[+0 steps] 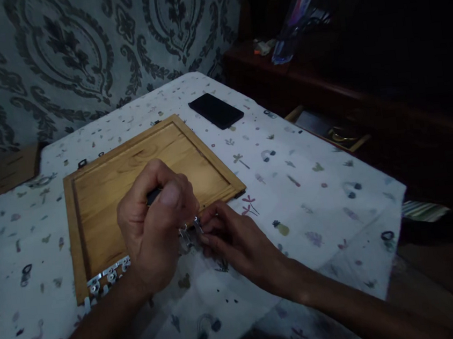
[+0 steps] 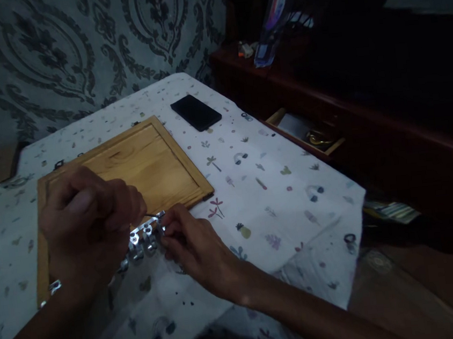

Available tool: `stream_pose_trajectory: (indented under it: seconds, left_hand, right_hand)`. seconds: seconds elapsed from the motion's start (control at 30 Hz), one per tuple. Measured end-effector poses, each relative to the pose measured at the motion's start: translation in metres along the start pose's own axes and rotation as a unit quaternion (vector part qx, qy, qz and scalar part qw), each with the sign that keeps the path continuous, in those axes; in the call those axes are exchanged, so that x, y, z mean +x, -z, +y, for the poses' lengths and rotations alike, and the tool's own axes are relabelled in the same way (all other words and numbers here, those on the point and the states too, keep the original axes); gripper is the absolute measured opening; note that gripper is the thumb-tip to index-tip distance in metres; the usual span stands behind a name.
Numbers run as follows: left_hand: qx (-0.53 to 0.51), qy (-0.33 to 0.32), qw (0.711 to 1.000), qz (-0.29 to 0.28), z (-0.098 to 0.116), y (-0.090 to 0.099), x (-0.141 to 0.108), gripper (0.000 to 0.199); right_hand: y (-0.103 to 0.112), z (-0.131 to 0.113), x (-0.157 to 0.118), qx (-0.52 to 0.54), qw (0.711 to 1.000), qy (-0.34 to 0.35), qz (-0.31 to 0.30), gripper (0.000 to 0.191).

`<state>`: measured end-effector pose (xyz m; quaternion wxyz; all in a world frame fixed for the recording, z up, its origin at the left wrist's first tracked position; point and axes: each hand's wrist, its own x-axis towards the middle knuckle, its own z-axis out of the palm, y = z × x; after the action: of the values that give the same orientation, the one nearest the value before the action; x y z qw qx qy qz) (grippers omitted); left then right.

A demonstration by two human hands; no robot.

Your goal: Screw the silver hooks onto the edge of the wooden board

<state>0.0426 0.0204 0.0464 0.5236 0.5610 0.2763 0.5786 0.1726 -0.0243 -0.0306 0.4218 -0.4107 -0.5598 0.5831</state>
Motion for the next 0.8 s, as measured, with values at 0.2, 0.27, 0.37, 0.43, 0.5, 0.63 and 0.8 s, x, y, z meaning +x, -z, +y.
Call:
stream_pose_trajectory:
  seconds: [0.2,0.27,0.37,0.43,0.5,0.63,0.8]
  left_hand:
    - [-0.007,-0.010,0.999,-0.052,-0.005,0.002,0.002,0.028]
    - [-0.022,-0.009,0.998,-0.056,-0.007,0.000,0.007,0.028]
    - [-0.024,0.003,0.998,-0.064,-0.008,-0.005,0.015,0.032]
    - [-0.020,0.016,0.997,-0.076,-0.008,-0.007,0.019,0.038]
    - [-0.025,0.033,0.995,-0.095,-0.009,-0.007,0.021,0.044]
    - [-0.042,0.061,0.986,-0.148,-0.008,-0.003,0.024,0.044]
    - [-0.002,0.102,0.964,-0.244,-0.003,0.001,0.031,0.043]
  right_hand:
    - [0.000,0.001,0.000,-0.017,1.000,0.014,0.002,0.008]
    - [0.000,0.001,0.001,-0.014,1.000,0.023,0.000,0.007]
    - [0.000,-0.001,0.001,-0.012,1.000,0.027,0.002,0.005]
    - [0.000,-0.002,0.001,-0.014,1.000,0.020,0.006,0.006]
    - [0.000,-0.002,0.000,-0.020,1.000,0.015,0.003,0.007]
    - [0.001,-0.001,0.000,-0.026,1.000,0.013,-0.001,0.010]
    - [0.002,-0.002,0.000,-0.044,0.999,0.005,0.004,0.007]
